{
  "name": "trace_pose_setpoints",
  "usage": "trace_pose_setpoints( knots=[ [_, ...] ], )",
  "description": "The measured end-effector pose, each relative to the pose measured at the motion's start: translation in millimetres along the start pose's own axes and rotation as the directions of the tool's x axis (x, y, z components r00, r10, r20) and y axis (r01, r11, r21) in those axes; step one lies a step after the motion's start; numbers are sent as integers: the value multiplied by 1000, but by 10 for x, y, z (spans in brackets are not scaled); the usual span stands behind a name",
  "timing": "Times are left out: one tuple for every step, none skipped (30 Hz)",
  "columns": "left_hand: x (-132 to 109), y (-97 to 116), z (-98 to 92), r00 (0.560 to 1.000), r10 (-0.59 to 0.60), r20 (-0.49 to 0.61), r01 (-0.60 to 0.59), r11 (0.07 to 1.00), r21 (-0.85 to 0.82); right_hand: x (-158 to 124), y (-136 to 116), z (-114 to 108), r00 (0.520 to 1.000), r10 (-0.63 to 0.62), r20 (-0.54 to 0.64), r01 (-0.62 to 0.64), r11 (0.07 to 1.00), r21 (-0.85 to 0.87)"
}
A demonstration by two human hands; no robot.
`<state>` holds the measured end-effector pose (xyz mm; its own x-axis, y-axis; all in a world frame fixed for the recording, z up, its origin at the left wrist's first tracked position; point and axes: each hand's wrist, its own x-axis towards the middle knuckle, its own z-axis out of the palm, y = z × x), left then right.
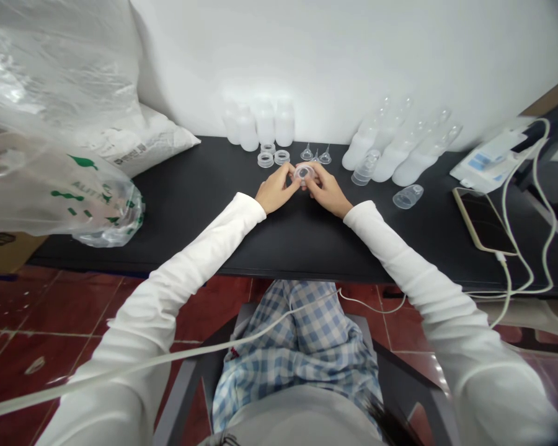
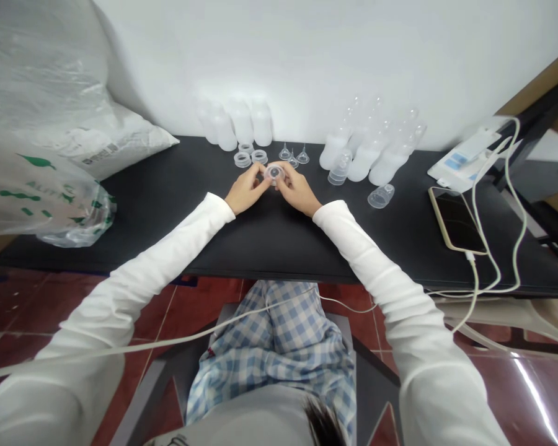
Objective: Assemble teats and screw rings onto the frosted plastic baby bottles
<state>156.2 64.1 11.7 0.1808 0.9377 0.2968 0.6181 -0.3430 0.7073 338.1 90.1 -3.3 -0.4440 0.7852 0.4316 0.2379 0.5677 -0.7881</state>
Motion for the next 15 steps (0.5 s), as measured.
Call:
trace_pose_setpoints(
  knots=[
    [0, -11, 4, 1000, 8, -3, -8, 1000, 0, 0, 10, -4, 1000, -12, 12, 12, 1000, -9],
    [0, -22, 9, 1000, 17, -5, -17, 1000, -1, -1, 18, -8, 999, -26, 20, 26, 999, -19],
    [1, -33, 13, 1000, 24, -5, -24, 1000, -2, -1, 24, -10, 999, -40, 23, 41, 999, -26],
    [2, -40, 17, 1000, 29, -6, -29, 1000, -3, 0, 28, -11, 998, -51, 22, 51, 998, -26],
    [3, -44, 19, 999, 31, -10, -31, 1000, -5, 1, 30, -12, 998, -55, 22, 55, 998, -18],
    [3, -44, 19, 999, 29, -14, -30, 1000, -6, 4, 30, -12, 998, -51, 22, 51, 999, -5],
    [3, -39, 17, 1000, 25, -18, -25, 1000, -6, 6, 28, -11, 999, -40, 25, 40, 999, 11],
    [3, -31, 14, 1000, 20, -21, -20, 1000, -6, 8, 23, -10, 999, -25, 28, 24, 999, 27],
    [1, -22, 11, 1000, 15, -23, -15, 1000, -9, 8, 17, -9, 999, -8, 32, 7, 999, 42],
    [-1, -13, 7, 1000, 12, -24, -12, 1000, -15, 7, 9, -6, 999, 7, 35, -9, 998, 56],
    [-2, -5, 4, 1000, 11, -24, -11, 1000, -22, 5, 1, -1, 999, 22, 36, -24, 997, 69],
    [-4, 0, 2, 1000, 11, -24, -12, 999, -31, 2, -8, 6, 999, 33, 37, -36, 996, 81],
    [-5, 1, 2, 1000, 13, -26, -14, 999, -39, -2, -15, 14, 998, 42, 36, -46, 995, 90],
    [-4, -3, 4, 999, 17, -29, -18, 999, -46, -5, -19, 22, 998, 48, 35, -51, 994, 97],
    [-2, -11, 8, 999, 22, -34, -23, 998, -54, -8, -22, 30, 998, 51, 33, -54, 994, 100]
  ],
)
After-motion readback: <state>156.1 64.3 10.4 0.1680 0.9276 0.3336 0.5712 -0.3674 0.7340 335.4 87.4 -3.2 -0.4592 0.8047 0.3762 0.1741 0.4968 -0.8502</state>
